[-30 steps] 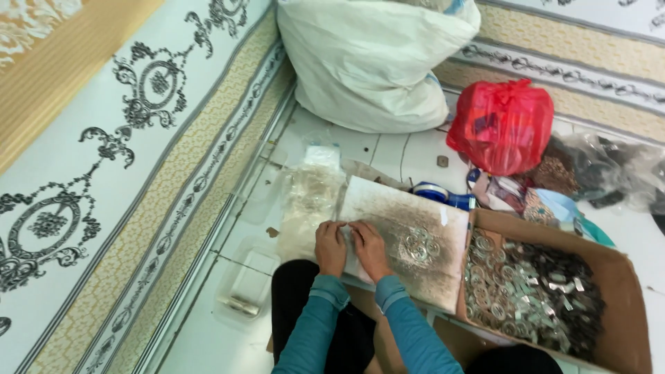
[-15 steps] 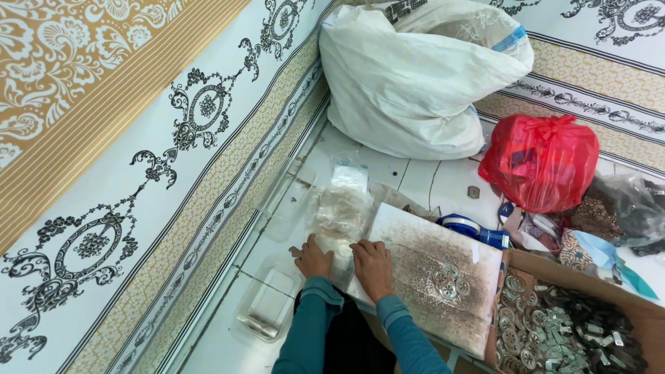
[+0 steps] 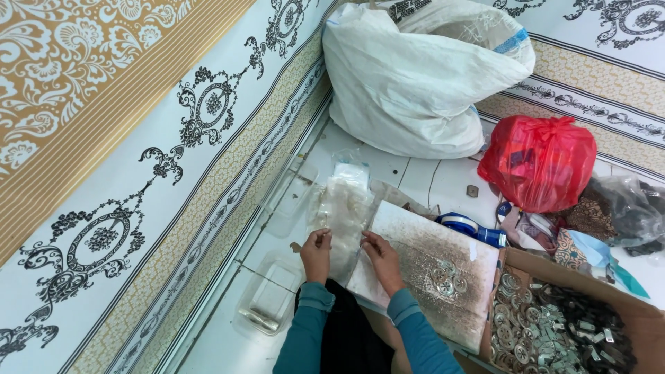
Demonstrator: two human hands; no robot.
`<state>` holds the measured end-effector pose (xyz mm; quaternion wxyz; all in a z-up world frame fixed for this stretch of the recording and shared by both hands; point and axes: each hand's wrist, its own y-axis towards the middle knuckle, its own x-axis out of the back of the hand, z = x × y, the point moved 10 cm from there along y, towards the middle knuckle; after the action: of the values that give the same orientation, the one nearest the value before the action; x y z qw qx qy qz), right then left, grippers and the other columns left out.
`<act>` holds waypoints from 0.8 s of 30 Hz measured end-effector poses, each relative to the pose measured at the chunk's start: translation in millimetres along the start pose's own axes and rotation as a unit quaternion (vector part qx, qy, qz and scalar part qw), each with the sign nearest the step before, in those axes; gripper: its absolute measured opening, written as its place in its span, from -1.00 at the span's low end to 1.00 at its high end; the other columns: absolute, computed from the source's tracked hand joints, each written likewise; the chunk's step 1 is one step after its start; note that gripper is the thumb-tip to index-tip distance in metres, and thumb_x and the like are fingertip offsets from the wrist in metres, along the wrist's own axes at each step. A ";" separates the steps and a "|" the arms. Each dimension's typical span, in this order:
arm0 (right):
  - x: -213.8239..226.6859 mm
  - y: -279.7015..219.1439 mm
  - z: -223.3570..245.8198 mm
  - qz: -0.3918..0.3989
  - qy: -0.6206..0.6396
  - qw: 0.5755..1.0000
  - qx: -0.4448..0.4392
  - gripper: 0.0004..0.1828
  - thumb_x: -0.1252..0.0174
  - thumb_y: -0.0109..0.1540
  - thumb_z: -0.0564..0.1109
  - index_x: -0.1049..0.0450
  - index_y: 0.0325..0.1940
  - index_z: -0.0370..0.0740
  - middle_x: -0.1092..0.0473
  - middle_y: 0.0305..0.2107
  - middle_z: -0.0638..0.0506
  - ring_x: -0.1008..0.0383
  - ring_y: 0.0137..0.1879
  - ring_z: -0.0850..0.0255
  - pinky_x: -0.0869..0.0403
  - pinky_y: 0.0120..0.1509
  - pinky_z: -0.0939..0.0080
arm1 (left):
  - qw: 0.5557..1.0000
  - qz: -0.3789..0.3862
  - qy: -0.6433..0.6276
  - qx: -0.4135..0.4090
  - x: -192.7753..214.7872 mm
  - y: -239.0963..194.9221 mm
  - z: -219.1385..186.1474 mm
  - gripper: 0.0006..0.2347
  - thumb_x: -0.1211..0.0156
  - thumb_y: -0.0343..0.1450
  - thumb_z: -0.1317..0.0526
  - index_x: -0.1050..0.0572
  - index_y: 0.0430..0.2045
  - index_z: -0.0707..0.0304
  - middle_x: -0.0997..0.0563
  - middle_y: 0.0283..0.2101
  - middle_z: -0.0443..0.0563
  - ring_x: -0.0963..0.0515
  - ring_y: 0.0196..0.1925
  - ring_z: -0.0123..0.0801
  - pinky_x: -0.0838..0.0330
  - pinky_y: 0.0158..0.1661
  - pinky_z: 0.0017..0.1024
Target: The person sits on the floor and picks small metal hardware pieces from a cardboard box. They place the pieces into small clear plastic bags, seal the bags, and set them aside. The person repeats this process multiple times.
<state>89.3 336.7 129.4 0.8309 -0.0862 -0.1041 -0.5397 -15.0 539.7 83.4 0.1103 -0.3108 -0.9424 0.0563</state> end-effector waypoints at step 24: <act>102.4 -82.1 -22.9 -0.102 0.397 0.896 -0.173 -0.86 -0.38 0.22 -0.10 -0.57 -0.22 -0.14 -0.57 -0.39 -0.01 -0.58 -0.33 0.21 -0.53 -0.25 0.25 | 0.962 0.105 -0.251 0.017 -85.4 -82.6 -68.9 -0.64 -0.28 0.49 0.29 -0.40 0.18 0.31 -0.51 -0.34 -0.11 -0.56 -0.31 -0.53 -0.54 -0.19 -0.44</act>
<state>56.5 207.7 137.2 0.7155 0.0037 0.3214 -0.6203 21.2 425.1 149.8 -0.1308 -0.3823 -0.9007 0.1597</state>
